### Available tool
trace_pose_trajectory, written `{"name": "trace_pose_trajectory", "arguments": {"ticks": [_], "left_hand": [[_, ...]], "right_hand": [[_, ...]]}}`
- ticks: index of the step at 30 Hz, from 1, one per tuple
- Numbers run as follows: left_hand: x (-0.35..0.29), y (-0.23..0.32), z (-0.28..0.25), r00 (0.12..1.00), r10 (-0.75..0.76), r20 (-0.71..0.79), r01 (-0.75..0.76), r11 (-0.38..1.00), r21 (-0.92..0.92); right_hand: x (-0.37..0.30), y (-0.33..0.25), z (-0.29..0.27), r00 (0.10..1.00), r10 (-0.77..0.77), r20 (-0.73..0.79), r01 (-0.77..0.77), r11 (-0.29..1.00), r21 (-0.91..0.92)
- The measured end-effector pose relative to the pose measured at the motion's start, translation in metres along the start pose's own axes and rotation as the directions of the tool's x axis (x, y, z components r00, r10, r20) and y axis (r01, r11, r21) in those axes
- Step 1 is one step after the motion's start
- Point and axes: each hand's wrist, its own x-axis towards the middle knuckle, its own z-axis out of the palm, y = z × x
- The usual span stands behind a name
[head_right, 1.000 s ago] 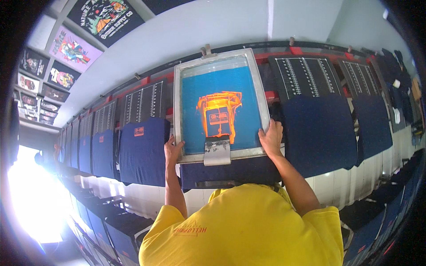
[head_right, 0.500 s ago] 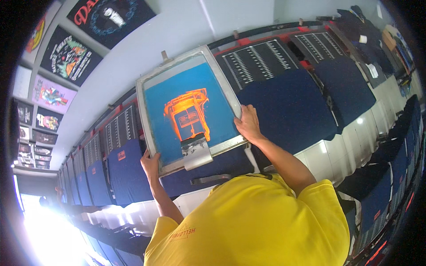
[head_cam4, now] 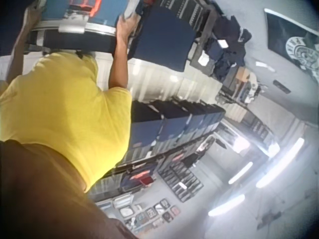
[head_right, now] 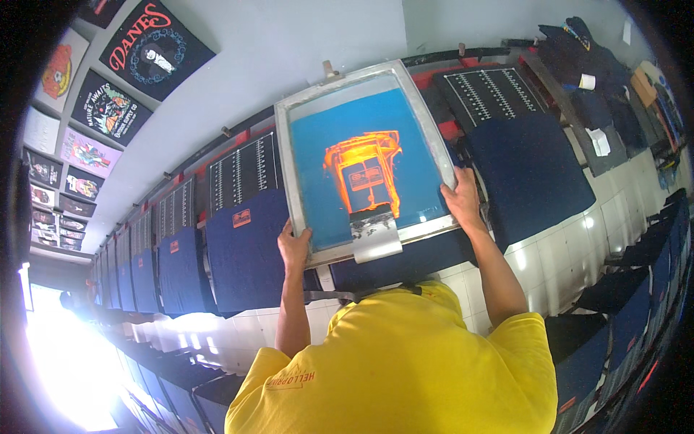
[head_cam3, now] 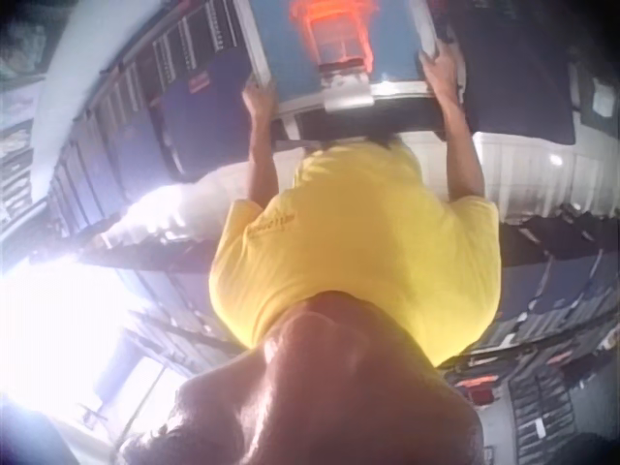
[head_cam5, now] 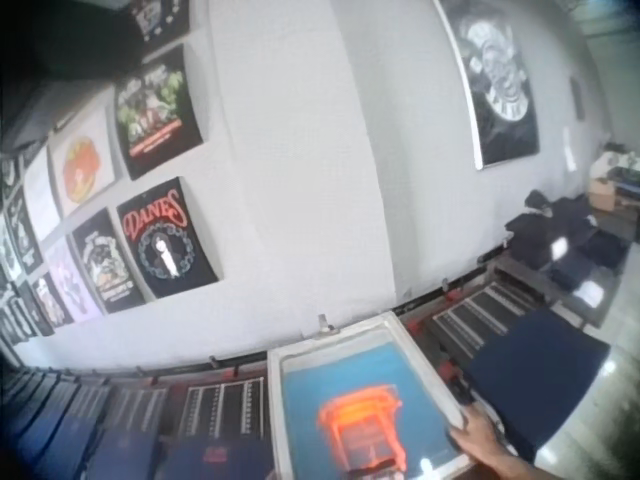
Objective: The person performs screen printing by using a squeegee to spread orange ink across a mesh screen onto a series of blue shirts.
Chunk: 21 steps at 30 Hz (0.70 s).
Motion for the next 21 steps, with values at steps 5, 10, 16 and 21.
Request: {"name": "trace_pose_trajectory", "arguments": {"ticks": [5, 10, 16, 21], "left_hand": [[0.009, -0.013, 0.054, 0.987, 0.151, -0.052, -0.142, 0.979, 0.144], [0.021, -0.022, 0.064, 0.996, 0.091, -0.020, -0.087, 0.988, 0.129], [0.026, -0.005, 0.064, 0.995, -0.070, 0.069, 0.067, 0.997, 0.049], [0.031, -0.037, 0.073, 0.993, 0.093, -0.073, -0.079, 0.982, 0.171]], "right_hand": [[0.016, 0.026, -0.022, 0.996, 0.083, 0.035, -0.082, 0.996, -0.038], [0.031, 0.041, -0.011, 0.993, 0.103, 0.064, -0.103, 0.995, -0.003], [0.042, 0.047, -0.007, 0.991, 0.106, 0.080, -0.105, 0.994, -0.022], [0.047, 0.050, 0.001, 0.989, 0.105, 0.101, -0.104, 0.994, -0.012]]}}
